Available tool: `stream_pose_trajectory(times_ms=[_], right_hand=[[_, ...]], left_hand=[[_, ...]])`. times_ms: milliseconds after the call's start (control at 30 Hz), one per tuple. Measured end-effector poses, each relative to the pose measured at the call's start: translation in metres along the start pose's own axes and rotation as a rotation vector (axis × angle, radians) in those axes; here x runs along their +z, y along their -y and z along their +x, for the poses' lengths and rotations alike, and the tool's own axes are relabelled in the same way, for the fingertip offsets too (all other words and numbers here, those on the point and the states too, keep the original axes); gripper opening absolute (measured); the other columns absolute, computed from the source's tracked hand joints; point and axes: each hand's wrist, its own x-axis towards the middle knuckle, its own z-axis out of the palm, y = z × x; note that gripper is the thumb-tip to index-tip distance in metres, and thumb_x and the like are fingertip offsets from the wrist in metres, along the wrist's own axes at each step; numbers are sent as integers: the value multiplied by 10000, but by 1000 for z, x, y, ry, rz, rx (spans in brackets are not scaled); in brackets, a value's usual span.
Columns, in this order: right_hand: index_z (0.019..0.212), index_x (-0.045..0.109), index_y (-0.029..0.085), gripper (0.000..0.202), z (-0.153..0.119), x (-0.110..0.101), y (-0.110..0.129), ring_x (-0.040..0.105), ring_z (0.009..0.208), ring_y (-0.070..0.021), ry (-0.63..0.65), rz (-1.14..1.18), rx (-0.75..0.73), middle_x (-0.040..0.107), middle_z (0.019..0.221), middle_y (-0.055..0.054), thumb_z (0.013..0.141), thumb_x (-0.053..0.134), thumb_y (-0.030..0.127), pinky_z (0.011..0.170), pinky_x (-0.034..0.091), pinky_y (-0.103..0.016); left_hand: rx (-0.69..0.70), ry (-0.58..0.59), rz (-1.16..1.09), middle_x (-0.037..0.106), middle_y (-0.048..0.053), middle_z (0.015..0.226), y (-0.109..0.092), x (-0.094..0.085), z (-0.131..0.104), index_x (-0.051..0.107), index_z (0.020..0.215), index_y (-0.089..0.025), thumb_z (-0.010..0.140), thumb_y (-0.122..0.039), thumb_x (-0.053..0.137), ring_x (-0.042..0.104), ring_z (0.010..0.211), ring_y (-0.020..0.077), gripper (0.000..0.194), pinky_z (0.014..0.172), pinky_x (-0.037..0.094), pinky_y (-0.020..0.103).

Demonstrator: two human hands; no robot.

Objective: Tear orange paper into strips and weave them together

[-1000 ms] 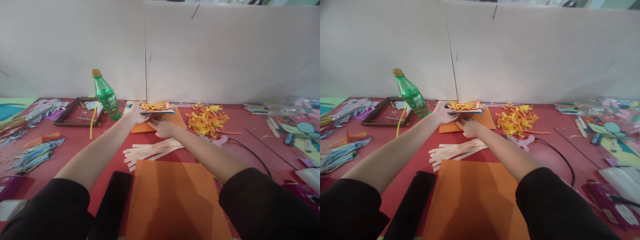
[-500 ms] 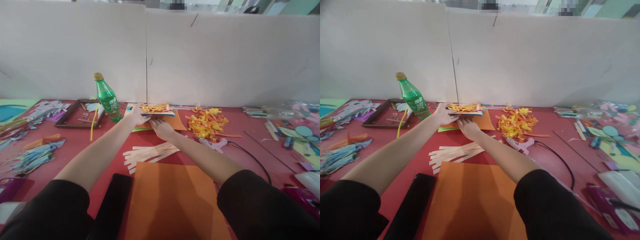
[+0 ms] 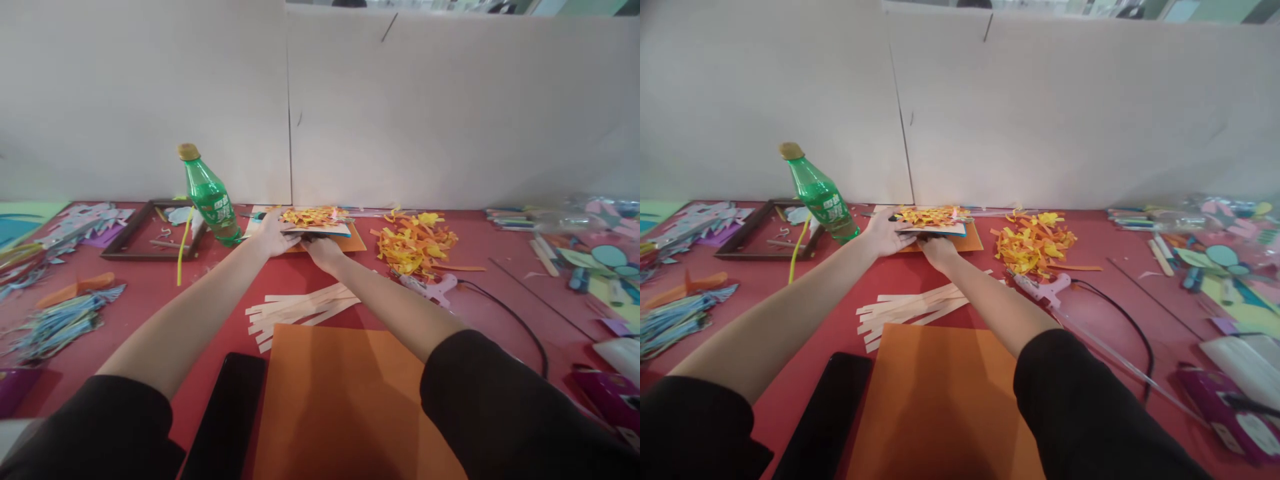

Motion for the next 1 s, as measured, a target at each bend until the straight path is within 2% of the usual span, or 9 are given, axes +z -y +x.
stream_pose_trajectory(times_ms=[133, 233, 367, 433, 533, 633, 733, 867, 1000], right_hand=[[1373, 498, 124, 469, -12, -11, -13, 567, 1208, -271, 17, 110, -107, 571, 1360, -175, 905, 519, 146, 998, 460, -383], [1422, 453, 143, 574, -36, -24, -20, 518, 1273, -257, 31, 188, -212, 537, 1409, -147, 875, 577, 267, 1050, 423, -372], [1356, 530, 153, 675, -79, -31, -23, 441, 1334, -286, 26, 265, -406, 528, 1407, -160, 773, 698, 449, 1085, 378, -424], [1349, 525, 134, 666, -98, -28, -26, 455, 1317, -291, 22, 269, -573, 563, 1358, -175, 769, 700, 413, 1073, 380, -439], [1207, 614, 124, 418, -112, -18, -30, 579, 1154, -265, 5, 195, -639, 649, 1218, -170, 812, 636, 258, 966, 460, -405], [1056, 663, 120, 253, -108, -9, -35, 642, 974, -225, -16, 169, -603, 708, 1028, -143, 836, 538, 119, 857, 499, -365], [1042, 660, 111, 236, -93, -4, -37, 642, 950, -240, -59, 162, -515, 706, 1010, -153, 844, 532, 121, 864, 491, -396], [1022, 660, 99, 227, -78, -4, -33, 617, 978, -263, -127, 155, -367, 691, 1007, -165, 864, 497, 116, 916, 458, -424], [1071, 643, 85, 263, -93, -13, -23, 569, 1069, -286, -191, 181, -192, 659, 1061, -186, 886, 457, 99, 952, 425, -427]], left_hand=[[14, 52, 112, 691, 140, 937, 3, -5, -5, 579, 1077, -171, 850, -465, 471, 693, 812, 228, 387, 702, 568, 317], [57, 79, 260, 695, 122, 877, 7, -8, -9, 581, 963, -193, 842, -426, 493, 694, 793, 227, 277, 717, 563, 328], [183, 91, 574, 683, 115, 871, 25, -12, -23, 573, 842, -201, 804, -407, 570, 684, 882, 266, 209, 792, 538, 372], [288, 128, 768, 678, 112, 943, 39, -15, -38, 596, 811, -206, 756, -425, 643, 653, 984, 304, 231, 879, 499, 406], [450, 255, 1050, 660, 93, 1082, 63, -19, -65, 643, 884, -234, 628, -465, 772, 579, 1118, 343, 369, 999, 411, 431], [555, 289, 1298, 629, 125, 1111, 87, -21, -84, 619, 976, -221, 533, -446, 830, 526, 1147, 404, 540, 1006, 371, 510], [671, 262, 1475, 537, 156, 1271, 102, -23, -85, 543, 1144, -208, 637, -379, 765, 459, 1218, 396, 579, 1027, 340, 528], [788, 164, 1623, 425, 180, 1389, 97, -27, -77, 452, 1259, -186, 757, -261, 634, 380, 1277, 392, 539, 1045, 311, 536], [837, 76, 1712, 359, 196, 1444, 83, -31, -88, 435, 1288, -168, 844, -160, 474, 322, 1317, 381, 446, 1050, 301, 532]])
